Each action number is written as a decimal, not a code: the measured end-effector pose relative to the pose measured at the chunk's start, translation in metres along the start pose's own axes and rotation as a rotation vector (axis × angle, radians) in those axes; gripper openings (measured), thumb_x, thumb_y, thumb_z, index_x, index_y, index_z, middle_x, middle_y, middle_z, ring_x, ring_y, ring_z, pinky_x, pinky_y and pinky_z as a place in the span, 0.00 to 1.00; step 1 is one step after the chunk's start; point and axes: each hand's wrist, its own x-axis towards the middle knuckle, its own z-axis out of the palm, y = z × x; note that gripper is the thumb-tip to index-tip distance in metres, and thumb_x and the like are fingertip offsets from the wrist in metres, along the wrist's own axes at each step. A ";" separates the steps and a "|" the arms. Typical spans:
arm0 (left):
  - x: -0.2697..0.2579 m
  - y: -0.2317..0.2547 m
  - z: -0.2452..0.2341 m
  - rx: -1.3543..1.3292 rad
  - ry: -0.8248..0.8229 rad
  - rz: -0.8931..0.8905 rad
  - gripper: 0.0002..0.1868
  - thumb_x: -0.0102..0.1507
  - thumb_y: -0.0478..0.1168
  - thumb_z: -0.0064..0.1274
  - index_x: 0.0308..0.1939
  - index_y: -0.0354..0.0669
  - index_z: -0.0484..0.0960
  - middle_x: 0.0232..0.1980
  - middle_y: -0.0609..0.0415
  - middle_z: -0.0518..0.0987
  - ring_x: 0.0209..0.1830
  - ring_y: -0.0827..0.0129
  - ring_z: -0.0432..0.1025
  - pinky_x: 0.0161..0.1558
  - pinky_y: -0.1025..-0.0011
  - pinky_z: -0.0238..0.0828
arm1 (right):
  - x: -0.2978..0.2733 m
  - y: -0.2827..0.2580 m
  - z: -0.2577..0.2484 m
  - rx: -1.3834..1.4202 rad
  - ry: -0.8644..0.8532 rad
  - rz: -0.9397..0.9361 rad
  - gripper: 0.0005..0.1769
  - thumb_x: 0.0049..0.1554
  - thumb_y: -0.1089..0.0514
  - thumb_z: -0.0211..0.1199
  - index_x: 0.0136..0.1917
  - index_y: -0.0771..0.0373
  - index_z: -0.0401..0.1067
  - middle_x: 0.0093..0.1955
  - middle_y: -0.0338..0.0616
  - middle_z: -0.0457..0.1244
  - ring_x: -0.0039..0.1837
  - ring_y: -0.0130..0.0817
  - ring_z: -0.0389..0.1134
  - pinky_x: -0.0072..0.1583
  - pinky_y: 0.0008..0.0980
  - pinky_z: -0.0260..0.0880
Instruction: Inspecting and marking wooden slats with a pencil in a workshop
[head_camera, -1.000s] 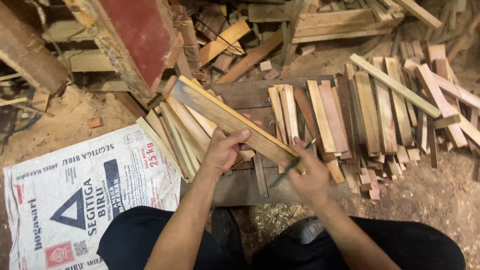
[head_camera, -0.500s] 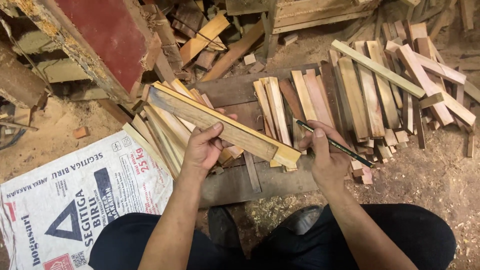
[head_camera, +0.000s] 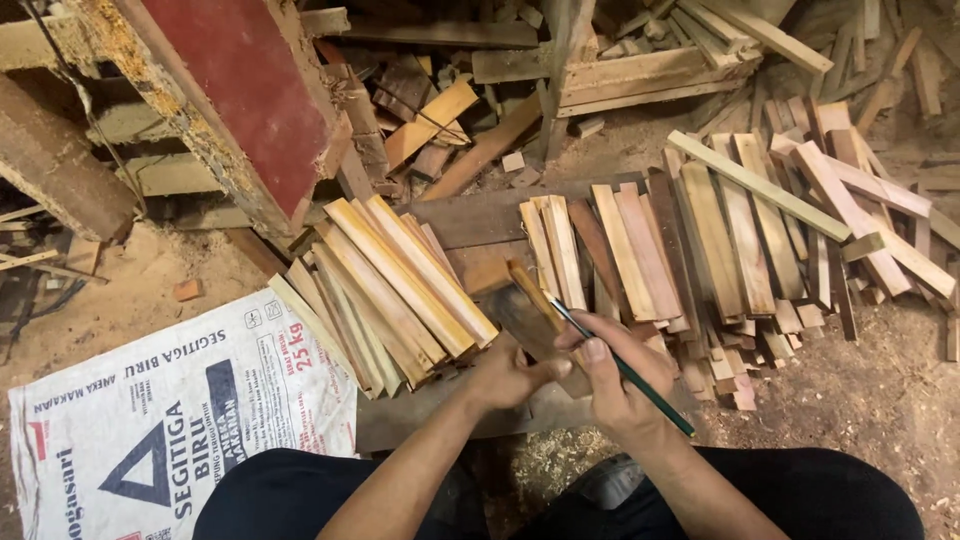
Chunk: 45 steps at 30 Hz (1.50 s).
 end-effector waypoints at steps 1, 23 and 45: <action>-0.001 -0.003 0.004 -0.001 -0.004 0.000 0.27 0.56 0.46 0.63 0.58 0.46 0.80 0.57 0.44 0.81 0.60 0.52 0.76 0.62 0.43 0.71 | 0.004 -0.005 0.003 -0.003 0.002 0.002 0.17 0.62 0.60 0.51 0.60 0.73 0.70 0.48 0.57 0.72 0.47 0.39 0.76 0.45 0.29 0.81; 0.001 -0.028 -0.003 -0.116 0.043 0.007 0.23 0.56 0.41 0.69 0.53 0.40 0.84 0.47 0.43 0.85 0.47 0.58 0.80 0.50 0.58 0.78 | 0.033 -0.006 0.021 0.020 0.124 0.045 0.11 0.63 0.65 0.57 0.51 0.69 0.81 0.31 0.49 0.71 0.35 0.34 0.74 0.40 0.33 0.75; -0.001 0.017 -0.098 -0.758 0.324 0.293 0.27 0.56 0.34 0.63 0.58 0.40 0.73 0.54 0.33 0.82 0.39 0.59 0.81 0.27 0.75 0.73 | -0.003 0.036 -0.014 0.025 0.105 0.408 0.11 0.63 0.62 0.58 0.47 0.68 0.80 0.23 0.48 0.65 0.26 0.30 0.67 0.32 0.26 0.72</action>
